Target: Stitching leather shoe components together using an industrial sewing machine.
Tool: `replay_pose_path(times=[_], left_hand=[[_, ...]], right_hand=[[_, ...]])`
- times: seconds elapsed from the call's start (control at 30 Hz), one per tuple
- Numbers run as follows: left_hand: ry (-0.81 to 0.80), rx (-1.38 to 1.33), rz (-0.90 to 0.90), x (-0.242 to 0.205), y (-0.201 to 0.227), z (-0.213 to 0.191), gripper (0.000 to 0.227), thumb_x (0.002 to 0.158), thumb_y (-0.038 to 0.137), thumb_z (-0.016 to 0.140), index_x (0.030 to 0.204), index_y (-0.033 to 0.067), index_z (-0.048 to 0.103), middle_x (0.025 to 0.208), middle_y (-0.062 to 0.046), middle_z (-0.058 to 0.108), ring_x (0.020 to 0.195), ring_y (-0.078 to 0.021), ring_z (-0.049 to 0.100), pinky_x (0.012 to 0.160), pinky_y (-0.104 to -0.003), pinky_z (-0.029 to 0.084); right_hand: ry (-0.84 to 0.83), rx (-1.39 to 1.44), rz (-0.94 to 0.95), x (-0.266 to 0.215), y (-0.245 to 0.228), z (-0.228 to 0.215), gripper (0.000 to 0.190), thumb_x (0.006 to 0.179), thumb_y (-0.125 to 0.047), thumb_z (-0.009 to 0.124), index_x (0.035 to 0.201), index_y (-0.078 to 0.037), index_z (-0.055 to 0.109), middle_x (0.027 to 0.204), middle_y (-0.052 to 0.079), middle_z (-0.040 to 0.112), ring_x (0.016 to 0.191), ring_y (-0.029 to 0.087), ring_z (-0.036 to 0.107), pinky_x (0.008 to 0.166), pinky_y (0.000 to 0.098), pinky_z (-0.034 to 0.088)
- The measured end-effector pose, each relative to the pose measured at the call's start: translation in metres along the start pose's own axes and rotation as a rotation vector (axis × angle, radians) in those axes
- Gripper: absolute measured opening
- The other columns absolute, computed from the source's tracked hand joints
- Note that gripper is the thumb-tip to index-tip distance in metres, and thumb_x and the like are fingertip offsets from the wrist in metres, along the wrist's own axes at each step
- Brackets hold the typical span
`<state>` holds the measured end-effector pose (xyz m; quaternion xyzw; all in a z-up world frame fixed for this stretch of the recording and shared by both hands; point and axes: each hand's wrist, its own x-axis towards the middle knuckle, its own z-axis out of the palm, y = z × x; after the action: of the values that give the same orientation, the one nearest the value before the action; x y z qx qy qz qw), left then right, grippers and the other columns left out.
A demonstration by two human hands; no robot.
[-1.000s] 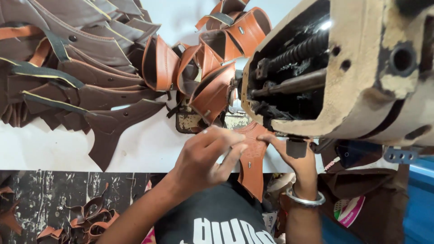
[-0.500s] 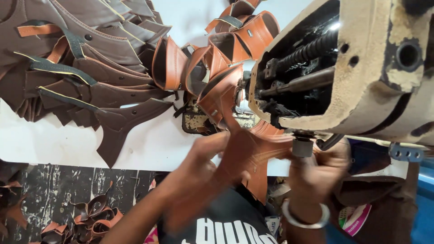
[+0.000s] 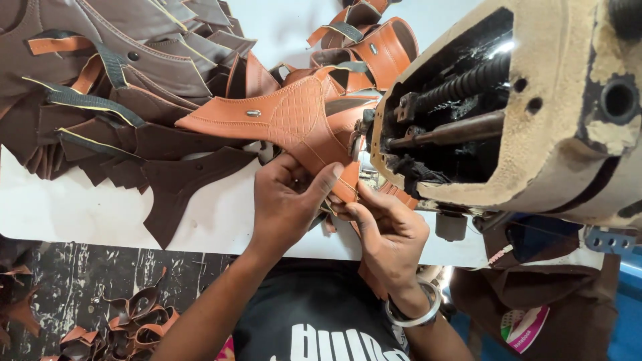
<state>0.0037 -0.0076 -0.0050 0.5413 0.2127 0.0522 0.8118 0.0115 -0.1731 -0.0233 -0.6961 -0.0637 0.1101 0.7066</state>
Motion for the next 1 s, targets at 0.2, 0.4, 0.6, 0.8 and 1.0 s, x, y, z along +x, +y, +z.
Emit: replay_pose_path(times=[0.2,0.4,0.6,0.8,1.0], left_hand=[[0.032,0.078,0.104,0.007,-0.011,-0.002,0.018,0.096,0.008,0.073,0.107,-0.0067,0.071,0.089,-0.008,0.077,0.074,-0.0044,0.068,0.061,-0.022,0.056],[0.009,0.146,0.25,0.022,-0.003,0.004,0.016,0.099,0.007,0.07,0.109,-0.005,0.071,0.096,-0.004,0.077,0.084,-0.0035,0.07,0.073,-0.021,0.057],[0.042,0.295,0.317,0.048,0.017,0.012,0.011,0.1,0.008,0.07,0.097,-0.0026,0.07,0.078,-0.003,0.075,0.07,-0.0036,0.068,0.063,-0.022,0.056],[0.053,0.28,0.381,0.057,0.011,0.01,0.016,0.098,0.013,0.07,0.1,-0.0024,0.07,0.08,-0.003,0.075,0.069,-0.0044,0.065,0.062,-0.021,0.053],[0.107,-0.001,0.15,0.011,0.006,0.012,0.026,0.099,0.02,0.068,0.104,-0.0047,0.073,0.085,-0.009,0.074,0.065,-0.0131,0.068,0.059,-0.028,0.055]], right_hand=[[0.005,-0.007,-0.056,0.004,-0.004,0.008,0.026,0.096,0.009,0.066,0.122,0.012,0.067,0.103,0.016,0.076,0.092,0.019,0.077,0.085,0.0297,0.065],[0.046,-0.102,-0.164,0.015,-0.001,0.009,0.022,0.097,0.008,0.069,0.118,0.012,0.07,0.103,0.014,0.076,0.092,0.016,0.074,0.083,0.0259,0.061],[0.132,-0.052,-0.06,0.027,-0.014,0.021,0.025,0.097,0.007,0.066,0.121,0.011,0.071,0.102,0.015,0.078,0.091,0.014,0.075,0.083,0.0261,0.062],[0.1,-0.022,-0.072,0.019,-0.012,0.018,0.025,0.099,0.007,0.063,0.124,0.011,0.069,0.104,0.015,0.077,0.095,0.014,0.074,0.087,0.0262,0.06],[-0.206,-0.155,-0.019,-0.006,0.001,0.009,0.019,0.095,0.006,0.068,0.114,0.006,0.072,0.099,0.013,0.079,0.087,0.016,0.077,0.077,0.0264,0.065]])
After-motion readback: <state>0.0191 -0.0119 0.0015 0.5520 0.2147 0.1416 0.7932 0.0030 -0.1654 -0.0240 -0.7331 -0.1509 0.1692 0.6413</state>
